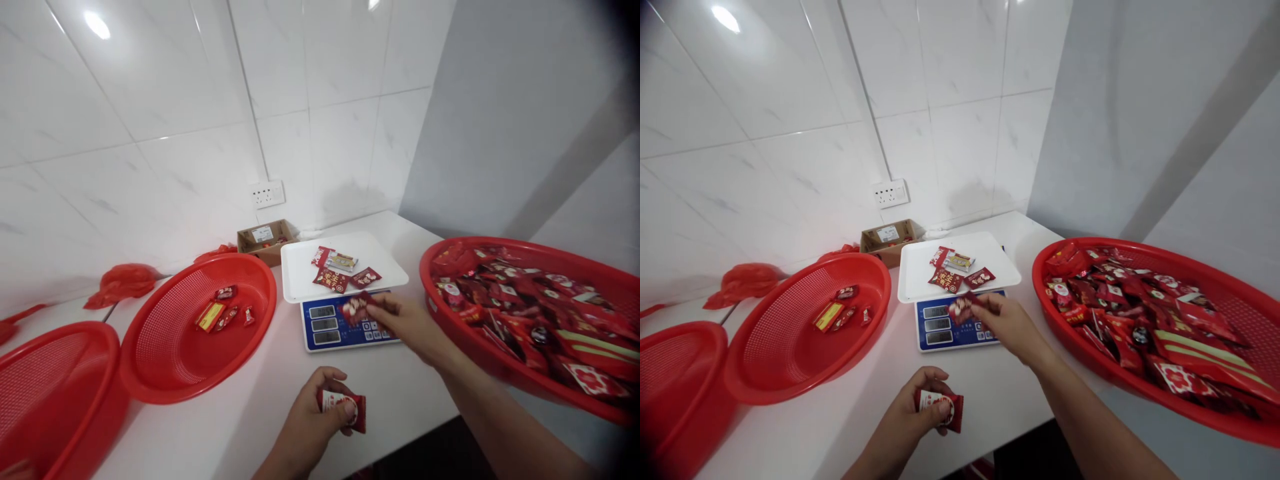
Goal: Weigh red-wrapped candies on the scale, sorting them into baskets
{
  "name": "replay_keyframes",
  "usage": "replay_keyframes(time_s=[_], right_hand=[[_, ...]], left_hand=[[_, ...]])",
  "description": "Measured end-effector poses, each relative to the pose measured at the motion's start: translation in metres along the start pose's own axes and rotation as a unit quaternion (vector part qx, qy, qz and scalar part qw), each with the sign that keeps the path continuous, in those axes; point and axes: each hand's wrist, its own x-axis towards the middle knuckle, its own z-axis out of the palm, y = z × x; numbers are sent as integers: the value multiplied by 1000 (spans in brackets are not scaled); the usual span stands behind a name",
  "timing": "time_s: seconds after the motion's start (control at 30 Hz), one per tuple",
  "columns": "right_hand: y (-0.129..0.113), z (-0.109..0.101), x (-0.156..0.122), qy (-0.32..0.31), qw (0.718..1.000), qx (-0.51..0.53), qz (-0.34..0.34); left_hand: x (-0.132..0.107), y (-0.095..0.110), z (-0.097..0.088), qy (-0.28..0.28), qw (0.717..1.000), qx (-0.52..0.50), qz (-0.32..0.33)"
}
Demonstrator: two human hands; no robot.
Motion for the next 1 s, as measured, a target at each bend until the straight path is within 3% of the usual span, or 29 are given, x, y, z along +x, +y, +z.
replay_keyframes(time_s=[0.13, 0.23, 0.3, 0.37, 0.47, 0.53, 0.7, 1.0], right_hand=[[-5, -5, 36, 77, 997, 21, 7], [-9, -2, 32, 83, 996, -38, 13], [-7, 5, 14, 38, 998, -53, 11], [-1, 13, -11, -52, 998, -44, 13], [7, 24, -50, -197, 980, -10, 17], [9, 29, -70, -258, 966, 7, 17], [13, 29, -92, -238, 970, -17, 39], [21, 28, -99, -255, 961, -103, 41]], left_hand=[[-2, 0, 1, 17, 1000, -23, 4], [-3, 1, 1, 22, 998, -57, 15], [-3, 0, -1, 17, 998, -61, 18], [-3, -2, -4, 5, 999, -52, 15], [-4, -6, -5, -42, 998, -35, 34], [-5, -7, -1, -66, 997, -17, 41], [-7, -6, 9, -67, 995, 77, 7], [-9, -8, 10, -27, 959, 277, 49]])
